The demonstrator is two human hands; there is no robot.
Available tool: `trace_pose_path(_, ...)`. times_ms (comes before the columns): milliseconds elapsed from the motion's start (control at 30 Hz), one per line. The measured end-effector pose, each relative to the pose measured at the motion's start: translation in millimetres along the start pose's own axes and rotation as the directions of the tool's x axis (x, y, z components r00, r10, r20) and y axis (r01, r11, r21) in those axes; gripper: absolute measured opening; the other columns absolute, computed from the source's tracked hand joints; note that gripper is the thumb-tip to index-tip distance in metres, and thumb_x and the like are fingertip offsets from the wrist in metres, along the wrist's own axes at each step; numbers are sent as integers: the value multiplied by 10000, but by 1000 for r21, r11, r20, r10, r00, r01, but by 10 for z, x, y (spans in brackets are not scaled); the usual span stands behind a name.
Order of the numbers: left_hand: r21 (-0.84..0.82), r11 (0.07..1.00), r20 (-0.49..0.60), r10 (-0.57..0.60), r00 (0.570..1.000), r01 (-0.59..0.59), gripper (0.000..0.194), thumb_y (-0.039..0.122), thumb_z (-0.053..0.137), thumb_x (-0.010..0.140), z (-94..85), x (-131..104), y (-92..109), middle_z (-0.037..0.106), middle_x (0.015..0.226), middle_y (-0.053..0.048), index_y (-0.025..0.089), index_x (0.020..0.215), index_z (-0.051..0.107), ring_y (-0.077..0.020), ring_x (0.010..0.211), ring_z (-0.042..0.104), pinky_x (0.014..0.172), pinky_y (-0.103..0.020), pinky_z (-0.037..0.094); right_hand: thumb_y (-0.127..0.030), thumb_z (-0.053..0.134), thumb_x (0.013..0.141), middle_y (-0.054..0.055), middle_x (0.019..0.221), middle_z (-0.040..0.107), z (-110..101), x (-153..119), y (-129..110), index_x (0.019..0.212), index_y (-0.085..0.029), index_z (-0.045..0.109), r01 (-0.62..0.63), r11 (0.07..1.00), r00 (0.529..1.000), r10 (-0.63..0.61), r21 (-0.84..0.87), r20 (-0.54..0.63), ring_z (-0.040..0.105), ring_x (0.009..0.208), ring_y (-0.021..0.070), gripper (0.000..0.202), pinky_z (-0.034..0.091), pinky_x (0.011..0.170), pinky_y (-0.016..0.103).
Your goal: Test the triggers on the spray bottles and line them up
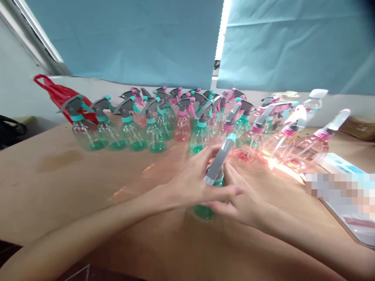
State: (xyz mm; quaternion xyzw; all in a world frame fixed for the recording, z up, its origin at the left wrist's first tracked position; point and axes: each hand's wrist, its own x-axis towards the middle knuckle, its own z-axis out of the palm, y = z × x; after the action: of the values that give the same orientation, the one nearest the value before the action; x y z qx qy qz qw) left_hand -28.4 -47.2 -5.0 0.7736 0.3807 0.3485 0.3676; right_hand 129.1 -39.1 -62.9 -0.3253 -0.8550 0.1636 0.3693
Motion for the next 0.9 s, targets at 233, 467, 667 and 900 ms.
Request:
trace_pose_path(233, -59, 996, -114, 62, 992, -69, 201, 316, 618, 828, 83, 215, -75, 542, 786, 9, 191, 964, 538, -144, 711, 552, 627, -269, 485, -522, 659, 781, 123, 1112, 579, 68, -30, 174, 1160, -223, 485, 42, 998, 999, -40, 49, -34, 565, 1062, 340, 513, 519, 856, 505)
trace_pose_path(467, 63, 996, -176, 71, 982, -61, 270, 222, 512, 850, -45, 276, -186, 598, 831, -3, 215, 1116, 558, -157, 712, 572, 776, -343, 533, -602, 616, 800, 173, 1342, 508, 189, 39, 274, 1389, -201, 260, -20, 986, 999, 15, 164, 33, 542, 1187, 337, 797, 499, 926, 490)
trace_pose_path(667, 42, 996, -270, -59, 961, 73, 339, 214, 527, 820, -232, 348, -300, 620, 845, 16, 268, 1148, 595, -168, 728, 586, 851, -369, 514, -737, 579, 732, 215, 1384, 494, 168, 85, 607, 1397, -159, 368, -66, 998, 979, 67, -10, 192, 484, 1255, 379, 905, 414, 992, 567)
trace_pose_path(900, -58, 996, -200, -77, 977, 66, 314, 210, 530, 843, -306, 354, -366, 569, 764, 34, 271, 1136, 624, -112, 581, 464, 816, -316, 481, -479, 303, 1004, 118, 1365, 559, 37, 78, 776, 1394, -202, 434, -130, 988, 959, 105, 82, 262, 545, 1223, 271, 496, 443, 1005, 485)
